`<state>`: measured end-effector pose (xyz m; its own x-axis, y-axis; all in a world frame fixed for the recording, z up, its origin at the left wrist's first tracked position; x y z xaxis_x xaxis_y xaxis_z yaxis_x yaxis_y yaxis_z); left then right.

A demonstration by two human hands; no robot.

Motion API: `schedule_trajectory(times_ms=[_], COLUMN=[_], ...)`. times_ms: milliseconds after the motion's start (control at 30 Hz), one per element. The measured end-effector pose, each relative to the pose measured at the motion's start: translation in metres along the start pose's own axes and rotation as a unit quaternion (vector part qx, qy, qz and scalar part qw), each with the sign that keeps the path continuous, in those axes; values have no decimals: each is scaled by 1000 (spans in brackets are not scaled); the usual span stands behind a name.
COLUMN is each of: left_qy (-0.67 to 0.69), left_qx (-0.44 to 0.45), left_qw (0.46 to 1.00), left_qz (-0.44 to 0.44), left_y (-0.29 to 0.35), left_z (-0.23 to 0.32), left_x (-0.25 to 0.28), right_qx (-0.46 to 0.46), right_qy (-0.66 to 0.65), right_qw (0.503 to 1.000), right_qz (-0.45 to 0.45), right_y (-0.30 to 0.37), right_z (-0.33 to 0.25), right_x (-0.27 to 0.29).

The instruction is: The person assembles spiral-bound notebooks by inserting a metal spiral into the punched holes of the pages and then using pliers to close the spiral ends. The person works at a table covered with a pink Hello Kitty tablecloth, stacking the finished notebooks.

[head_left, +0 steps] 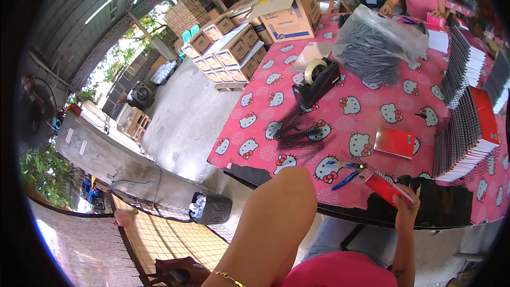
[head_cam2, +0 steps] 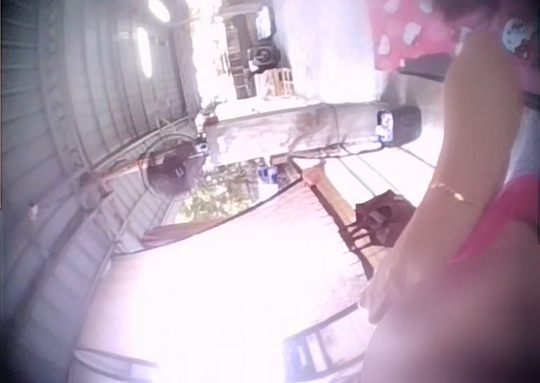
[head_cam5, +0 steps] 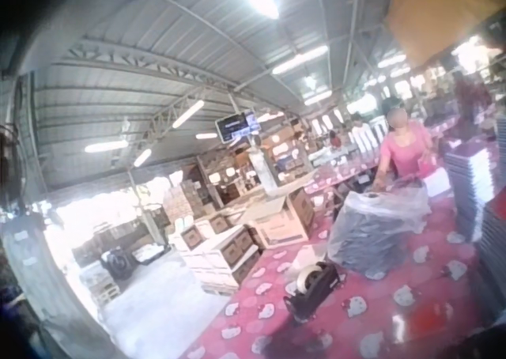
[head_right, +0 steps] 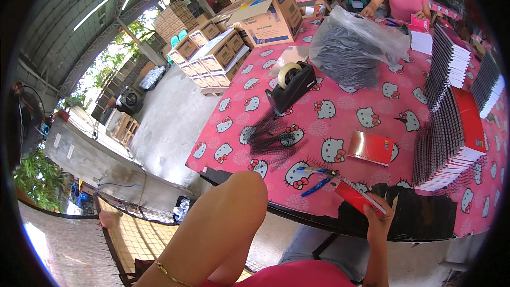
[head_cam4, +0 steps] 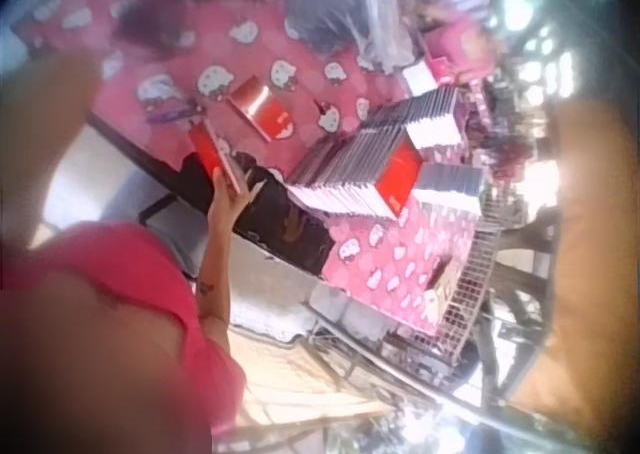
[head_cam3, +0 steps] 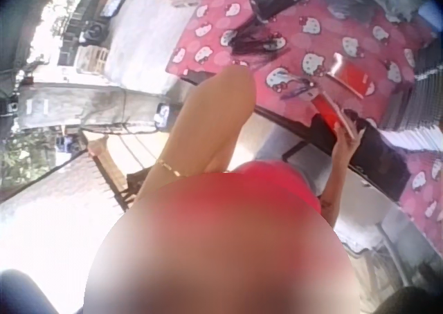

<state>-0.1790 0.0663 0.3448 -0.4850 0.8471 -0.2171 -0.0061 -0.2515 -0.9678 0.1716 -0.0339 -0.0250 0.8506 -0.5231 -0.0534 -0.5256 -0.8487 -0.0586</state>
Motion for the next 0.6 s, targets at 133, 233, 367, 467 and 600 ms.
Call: schedule_trajectory(times_ms=[133,233,367,467,600], left_qy=[54,90,-321,-390,-484], left_qx=[76,247,444,458,371], left_qw=[996,965,808,695,660], left_qz=[2,22,-218,-394,-439], left_y=[13,71,236,277,271], left_z=[-50,-151,-236,-252,-253], left_x=[-8,-5,-13,-20,-39], right_qx=[33,49,43,72,32], right_qy=[50,178,160,132,83], right_qw=[998,983,983,986,994], right_qz=[-9,-6,-75,-77,-65], right_y=[-6,-11,-15,-14,-12], right_z=[-2,-5,-4,-7,-9], right_x=[2,8,-10,-6,-4])
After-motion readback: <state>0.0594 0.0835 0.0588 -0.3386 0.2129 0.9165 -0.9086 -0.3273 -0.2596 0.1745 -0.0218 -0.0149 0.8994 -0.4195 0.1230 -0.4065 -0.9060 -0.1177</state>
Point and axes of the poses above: each hand's wrist, its own y-axis away from the middle knuckle, its own x-axis out of the back of the hand, z = x × y, the point moved 6 cm from there along -y, towards the middle knuckle, and after that the axes turned 10 degrees about y, right-handed, at the moved point
